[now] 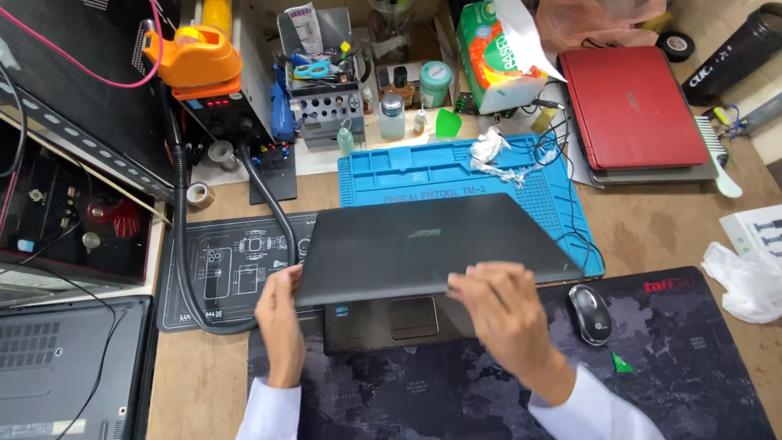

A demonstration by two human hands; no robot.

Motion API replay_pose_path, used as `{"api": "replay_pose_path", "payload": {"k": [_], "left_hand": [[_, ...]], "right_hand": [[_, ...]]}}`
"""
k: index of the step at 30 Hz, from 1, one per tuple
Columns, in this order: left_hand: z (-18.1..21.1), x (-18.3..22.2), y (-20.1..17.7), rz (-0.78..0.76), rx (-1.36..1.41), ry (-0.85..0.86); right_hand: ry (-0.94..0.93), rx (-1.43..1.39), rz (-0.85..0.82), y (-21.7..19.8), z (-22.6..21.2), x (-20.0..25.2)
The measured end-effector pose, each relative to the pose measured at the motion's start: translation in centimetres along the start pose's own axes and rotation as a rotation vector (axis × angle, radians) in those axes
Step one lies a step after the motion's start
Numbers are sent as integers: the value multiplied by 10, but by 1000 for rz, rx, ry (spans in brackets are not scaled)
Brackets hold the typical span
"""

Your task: Disassembling a laptop by removing screws and the battery to access internal components

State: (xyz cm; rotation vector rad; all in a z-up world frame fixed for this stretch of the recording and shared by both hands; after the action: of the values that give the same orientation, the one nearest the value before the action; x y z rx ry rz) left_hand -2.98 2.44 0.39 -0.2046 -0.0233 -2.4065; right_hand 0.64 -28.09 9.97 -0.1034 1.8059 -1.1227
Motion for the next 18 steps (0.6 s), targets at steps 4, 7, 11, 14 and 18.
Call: {"api": "replay_pose_path", "payload": {"k": [4, 7, 11, 14, 18], "left_hand": [[19, 27, -4, 27, 151, 22], [45, 49, 0, 70, 48, 132], [75, 87, 27, -69, 10, 232], [60, 117, 55, -360, 164, 87], [10, 147, 88, -753, 311, -258]], "right_hand": [[55, -11, 2, 8, -16, 50], [62, -46, -93, 20, -18, 73], [58, -92, -231, 22, -15, 68], [73, -131, -331, 23, -7, 64], [132, -159, -437, 30, 8, 65]]}}
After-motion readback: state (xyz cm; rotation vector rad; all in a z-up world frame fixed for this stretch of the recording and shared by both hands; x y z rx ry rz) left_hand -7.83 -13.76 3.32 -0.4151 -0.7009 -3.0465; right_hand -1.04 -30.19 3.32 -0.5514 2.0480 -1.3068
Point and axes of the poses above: each hand's wrist, its own x-axis away from the middle knuckle, its own y-axis out of the palm, z = x × y, the point moved 5 cm from there along -x, towards the middle knuckle, and after that the axes turned 2 degrees about -y, right-handed, at the moved point
